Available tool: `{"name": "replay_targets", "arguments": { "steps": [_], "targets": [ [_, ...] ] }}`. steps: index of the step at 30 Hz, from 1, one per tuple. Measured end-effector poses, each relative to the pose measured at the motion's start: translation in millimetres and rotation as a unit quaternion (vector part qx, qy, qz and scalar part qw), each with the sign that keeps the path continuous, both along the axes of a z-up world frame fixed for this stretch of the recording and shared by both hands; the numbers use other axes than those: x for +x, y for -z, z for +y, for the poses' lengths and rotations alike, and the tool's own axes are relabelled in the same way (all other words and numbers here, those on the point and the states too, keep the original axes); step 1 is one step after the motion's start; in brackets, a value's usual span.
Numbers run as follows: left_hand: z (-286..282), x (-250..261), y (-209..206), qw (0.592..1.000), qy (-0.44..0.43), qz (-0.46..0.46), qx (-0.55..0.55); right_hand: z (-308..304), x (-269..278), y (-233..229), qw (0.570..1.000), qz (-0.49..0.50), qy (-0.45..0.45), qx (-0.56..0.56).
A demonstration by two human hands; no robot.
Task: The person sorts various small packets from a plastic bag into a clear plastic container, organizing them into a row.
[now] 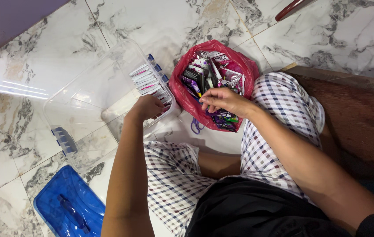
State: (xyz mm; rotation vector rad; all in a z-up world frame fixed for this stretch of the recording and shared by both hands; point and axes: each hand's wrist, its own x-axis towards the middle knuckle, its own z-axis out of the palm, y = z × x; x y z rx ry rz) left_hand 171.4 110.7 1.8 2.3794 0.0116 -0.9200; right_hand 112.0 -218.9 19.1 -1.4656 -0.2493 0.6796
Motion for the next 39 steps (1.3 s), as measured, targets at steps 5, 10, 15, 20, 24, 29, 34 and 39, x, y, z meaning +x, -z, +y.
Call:
{"name": "replay_targets", "arguments": {
  "steps": [5, 10, 15, 20, 24, 29, 34, 39],
  "targets": [
    [-1, 0, -1, 1.000, 0.016, 0.015, 0.020, 0, 0, 0, 1.000, -0.001, -0.001, 0.003],
    [-9, -3, -19, 0.995, 0.052, 0.005, 0.083, 0, -1, 0, 1.000, 0.007, -0.001, 0.000],
    [-16, -6, -34, 0.987, 0.076, -0.040, 0.135, 1, 0, 0, 1.000, 0.005, 0.000, -0.003],
    [-18, -9, -46, 0.990, 0.064, -0.049, 0.116, 0, 0, 1, 1.000, 0.001, -0.002, 0.001],
    [-14, -11, -62, 0.994, 0.053, -0.072, 0.063, 0, -1, 1, 1.000, 0.004, 0.000, -0.003],
    [-21, -23, -92, 0.974, -0.025, -0.223, 0.001, 0, -1, 2, 1.000, 0.004, 0.001, -0.002],
    [-52, -40, -110, 0.917, -0.152, -0.356, -0.097, -1, -1, 6, 1.000, 0.006, 0.001, -0.004],
    [-83, -56, -117, 0.831, -0.274, -0.445, -0.192, -7, 4, 15, 0.996, -0.019, 0.084, 0.016]
  ]
}}
